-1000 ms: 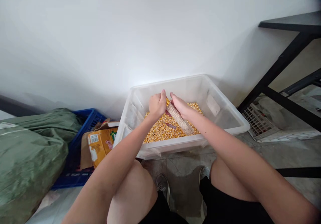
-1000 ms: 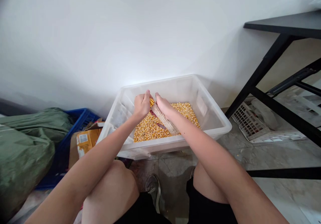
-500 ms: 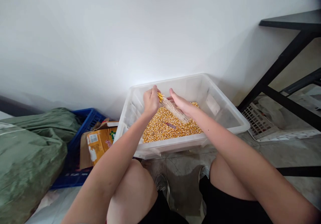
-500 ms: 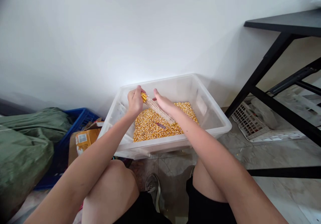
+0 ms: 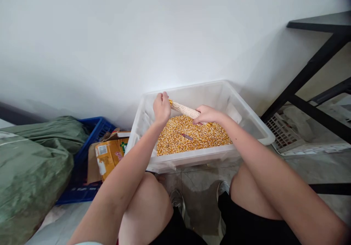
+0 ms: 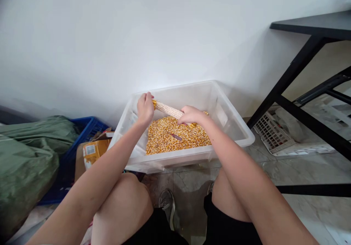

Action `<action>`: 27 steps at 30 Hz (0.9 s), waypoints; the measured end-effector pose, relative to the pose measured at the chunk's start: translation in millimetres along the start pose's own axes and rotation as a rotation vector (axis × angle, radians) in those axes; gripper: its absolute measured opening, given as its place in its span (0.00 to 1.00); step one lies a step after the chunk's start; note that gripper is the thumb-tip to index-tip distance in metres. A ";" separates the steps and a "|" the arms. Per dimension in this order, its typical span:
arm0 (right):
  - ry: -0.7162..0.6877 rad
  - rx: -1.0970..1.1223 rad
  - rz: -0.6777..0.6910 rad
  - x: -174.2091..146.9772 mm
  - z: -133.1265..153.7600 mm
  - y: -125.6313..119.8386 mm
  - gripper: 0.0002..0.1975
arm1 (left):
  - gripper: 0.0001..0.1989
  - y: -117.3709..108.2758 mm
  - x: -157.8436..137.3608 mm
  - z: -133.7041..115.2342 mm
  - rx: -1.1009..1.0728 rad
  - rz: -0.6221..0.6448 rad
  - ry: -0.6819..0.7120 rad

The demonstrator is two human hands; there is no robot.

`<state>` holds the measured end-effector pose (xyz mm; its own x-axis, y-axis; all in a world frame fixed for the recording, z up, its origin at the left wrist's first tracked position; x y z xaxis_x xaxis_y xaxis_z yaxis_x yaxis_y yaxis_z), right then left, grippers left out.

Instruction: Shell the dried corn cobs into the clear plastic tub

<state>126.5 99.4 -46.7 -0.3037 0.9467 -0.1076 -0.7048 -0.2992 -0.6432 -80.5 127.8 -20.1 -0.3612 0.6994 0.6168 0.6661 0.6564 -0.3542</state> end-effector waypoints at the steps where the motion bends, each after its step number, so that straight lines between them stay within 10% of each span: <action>1: 0.000 0.013 0.005 0.3 0.0 0.8 0.07 | 0.15 -6.1 -1.5 -8.2 0.024 -0.071 0.052; 10: 0.156 0.458 0.229 -10.3 5.6 -4.9 0.08 | 0.14 6.7 -49.7 -66.4 0.343 0.638 0.803; 17: 0.191 0.570 0.277 -17.6 17.5 2.4 0.19 | 0.12 16.5 -56.4 -56.0 0.630 0.806 0.649; 27: 0.473 0.828 0.000 -8.5 1.2 -11.6 0.23 | 0.15 11.2 -44.9 -41.9 0.647 0.641 0.482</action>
<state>136.5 94.7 -37.4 -0.1408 0.8425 -0.5200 -0.9900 -0.1171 0.0782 -29.4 91.9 -22.4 0.3330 0.8778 0.3443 0.1106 0.3263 -0.9388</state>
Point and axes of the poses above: each hand's wrist, its own x-axis towards the middle knuckle, its own y-axis out of the palm, z = x × y, the point moved 4 cm from there along x, towards the middle knuckle, and after that the axes turned 12 degrees about -z, right-handed, at the moved point
